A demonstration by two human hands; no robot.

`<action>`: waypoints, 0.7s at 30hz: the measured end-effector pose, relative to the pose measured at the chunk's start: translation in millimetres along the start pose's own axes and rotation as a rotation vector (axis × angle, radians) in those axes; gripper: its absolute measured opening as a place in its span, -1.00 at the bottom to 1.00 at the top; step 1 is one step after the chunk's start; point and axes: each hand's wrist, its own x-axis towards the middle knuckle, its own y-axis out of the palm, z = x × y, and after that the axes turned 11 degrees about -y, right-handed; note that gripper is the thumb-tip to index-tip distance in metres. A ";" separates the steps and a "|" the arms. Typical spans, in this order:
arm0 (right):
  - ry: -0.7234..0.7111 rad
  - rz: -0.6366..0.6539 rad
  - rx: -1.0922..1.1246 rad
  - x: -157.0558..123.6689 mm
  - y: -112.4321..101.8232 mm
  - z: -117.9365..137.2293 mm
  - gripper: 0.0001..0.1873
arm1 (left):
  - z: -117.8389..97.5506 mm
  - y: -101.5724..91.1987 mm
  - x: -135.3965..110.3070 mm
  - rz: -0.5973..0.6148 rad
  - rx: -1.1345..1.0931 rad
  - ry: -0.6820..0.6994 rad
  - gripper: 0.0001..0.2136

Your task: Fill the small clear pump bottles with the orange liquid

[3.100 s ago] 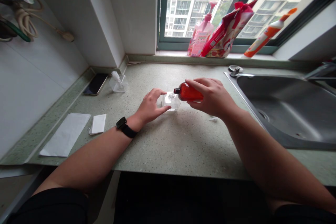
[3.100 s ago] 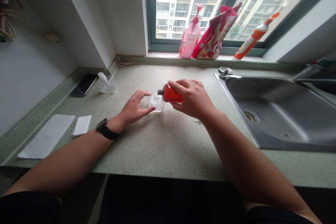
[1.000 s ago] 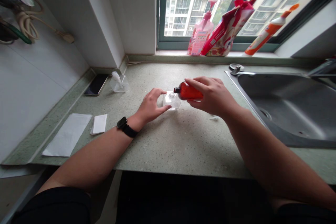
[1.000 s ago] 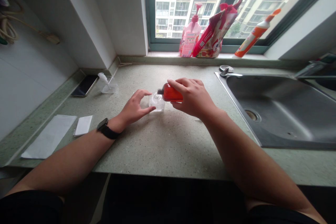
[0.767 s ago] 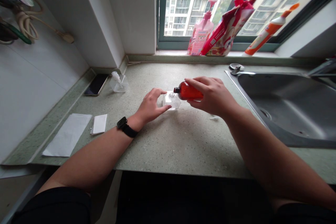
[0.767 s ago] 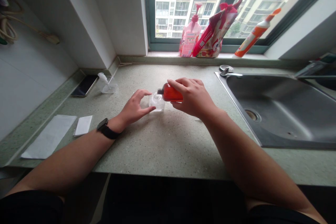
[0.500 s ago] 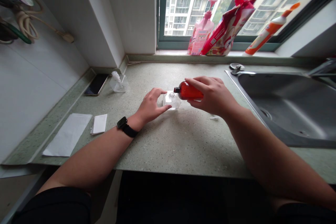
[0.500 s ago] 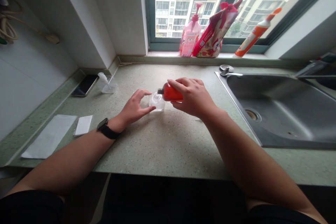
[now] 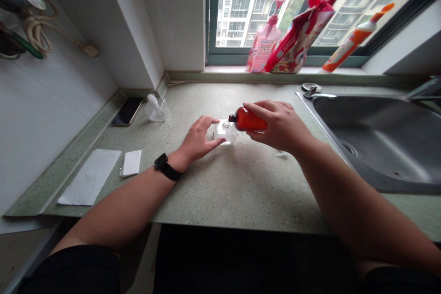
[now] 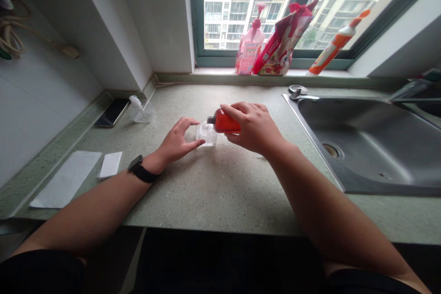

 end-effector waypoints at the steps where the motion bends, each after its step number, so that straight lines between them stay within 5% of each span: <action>1: 0.001 0.000 0.002 0.0 0.0 0.1 -0.24 | 0.0 0.0 0.1 0.000 0.001 0.001 -0.56; 21: 0.002 -0.001 0.016 1.2 -2.6 1.8 -0.29 | -0.2 -0.5 -0.3 0.004 0.005 0.000 -0.56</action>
